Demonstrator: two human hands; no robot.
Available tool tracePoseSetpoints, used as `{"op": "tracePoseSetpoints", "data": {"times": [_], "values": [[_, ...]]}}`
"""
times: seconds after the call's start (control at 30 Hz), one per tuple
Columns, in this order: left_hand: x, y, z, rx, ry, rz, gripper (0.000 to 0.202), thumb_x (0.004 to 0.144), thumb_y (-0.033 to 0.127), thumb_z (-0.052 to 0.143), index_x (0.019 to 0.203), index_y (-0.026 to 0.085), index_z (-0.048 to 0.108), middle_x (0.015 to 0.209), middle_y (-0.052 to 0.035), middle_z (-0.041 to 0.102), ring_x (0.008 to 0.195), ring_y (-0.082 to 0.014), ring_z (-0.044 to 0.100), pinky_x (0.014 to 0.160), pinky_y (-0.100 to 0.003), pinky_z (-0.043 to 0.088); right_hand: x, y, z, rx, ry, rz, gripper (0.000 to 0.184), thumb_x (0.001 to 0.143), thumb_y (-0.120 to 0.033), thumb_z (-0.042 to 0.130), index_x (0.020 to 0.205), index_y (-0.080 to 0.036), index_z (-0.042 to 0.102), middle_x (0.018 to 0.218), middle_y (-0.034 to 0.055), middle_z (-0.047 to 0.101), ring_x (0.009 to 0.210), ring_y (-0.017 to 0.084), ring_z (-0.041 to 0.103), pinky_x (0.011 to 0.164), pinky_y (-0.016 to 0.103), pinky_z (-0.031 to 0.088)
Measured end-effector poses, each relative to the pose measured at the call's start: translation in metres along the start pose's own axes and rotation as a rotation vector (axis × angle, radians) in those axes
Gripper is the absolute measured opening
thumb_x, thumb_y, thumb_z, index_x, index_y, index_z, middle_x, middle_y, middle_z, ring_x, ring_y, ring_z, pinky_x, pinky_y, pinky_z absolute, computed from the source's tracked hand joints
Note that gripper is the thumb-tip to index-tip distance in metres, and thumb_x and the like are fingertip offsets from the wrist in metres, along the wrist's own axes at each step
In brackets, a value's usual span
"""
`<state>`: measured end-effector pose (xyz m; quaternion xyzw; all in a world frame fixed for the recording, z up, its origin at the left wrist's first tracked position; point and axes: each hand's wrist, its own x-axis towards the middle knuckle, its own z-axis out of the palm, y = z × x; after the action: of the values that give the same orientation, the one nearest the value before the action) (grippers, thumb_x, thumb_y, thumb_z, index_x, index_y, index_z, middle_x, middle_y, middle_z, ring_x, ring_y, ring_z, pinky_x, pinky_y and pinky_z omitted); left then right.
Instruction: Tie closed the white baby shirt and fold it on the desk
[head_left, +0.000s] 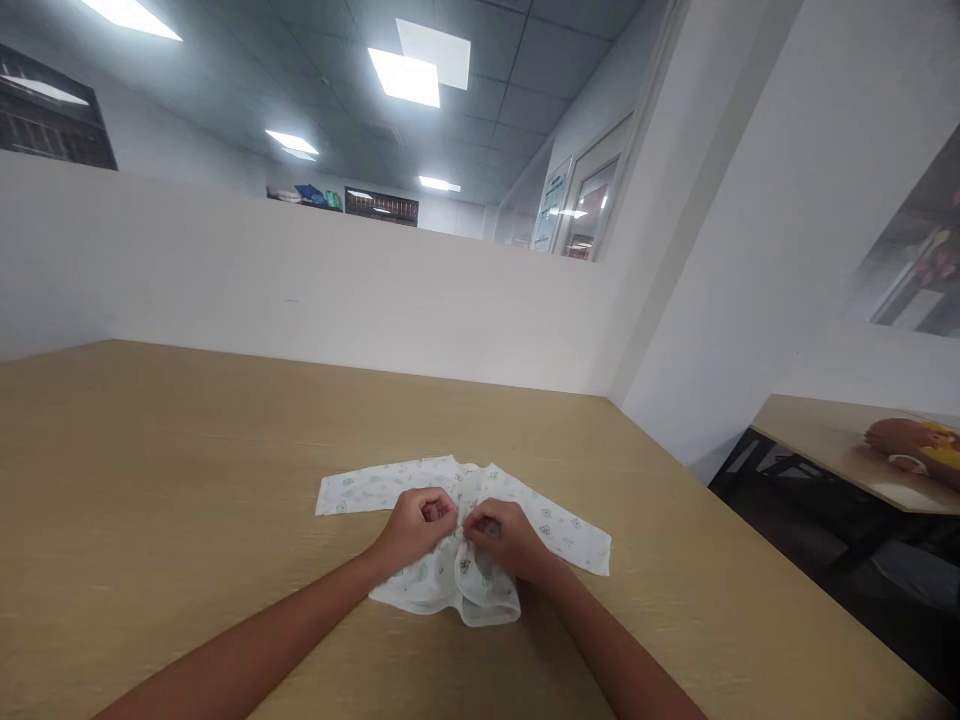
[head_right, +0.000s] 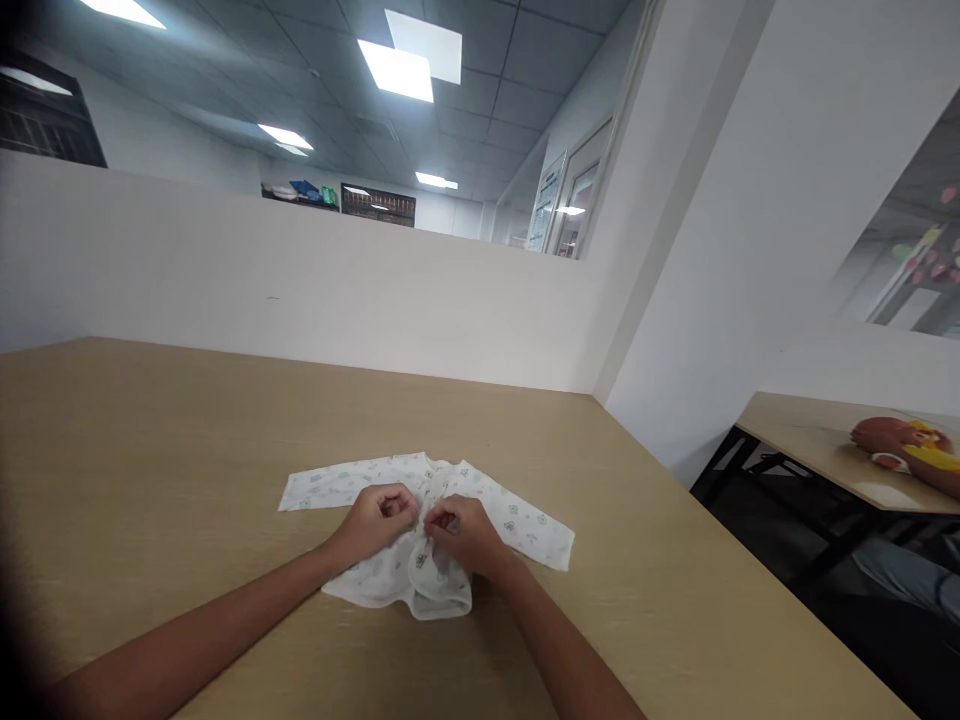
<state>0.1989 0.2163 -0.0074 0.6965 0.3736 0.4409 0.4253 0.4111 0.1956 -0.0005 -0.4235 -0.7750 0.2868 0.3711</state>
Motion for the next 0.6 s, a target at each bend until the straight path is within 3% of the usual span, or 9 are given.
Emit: {"op": "tracePoseSetpoints", "data": {"times": [0.27,0.4,0.6], "values": [[0.0012,-0.0024,0.0011,-0.094,-0.119,-0.069,0.036,0.087,0.046,0.066,0.088,0.010,0.069,0.060,-0.0016,0.056,0.048,-0.0098,0.049,0.046,-0.018,0.031,-0.0004,-0.0034,0.0071,-0.016,0.055,-0.010,0.011,0.092,-0.023,0.061,0.088,-0.016,0.068,0.085,0.0013,0.066,0.077,0.014,0.058,0.073,0.023,0.044],[0.0021,-0.0034,0.0009,-0.101,-0.109,-0.066,0.034,0.085,0.044,0.067,0.087,0.011,0.067,0.061,-0.0017,0.056,0.049,-0.0099,0.049,0.047,-0.019,0.031,0.0001,-0.0072,0.0092,-0.009,0.090,-0.014,0.012,0.094,-0.024,0.059,0.089,-0.016,0.066,0.083,0.0011,0.065,0.075,0.013,0.056,0.070,0.023,0.043],[0.0033,-0.0038,0.0016,0.063,-0.077,-0.018,0.021,0.081,0.032,0.064,0.082,0.011,0.070,0.070,-0.0033,0.062,0.059,-0.0098,0.050,0.055,-0.020,0.035,0.0006,-0.0001,0.0087,0.017,0.076,-0.011,0.011,0.093,-0.022,0.057,0.091,-0.015,0.066,0.085,0.0013,0.066,0.076,0.013,0.058,0.071,0.023,0.044]]}}
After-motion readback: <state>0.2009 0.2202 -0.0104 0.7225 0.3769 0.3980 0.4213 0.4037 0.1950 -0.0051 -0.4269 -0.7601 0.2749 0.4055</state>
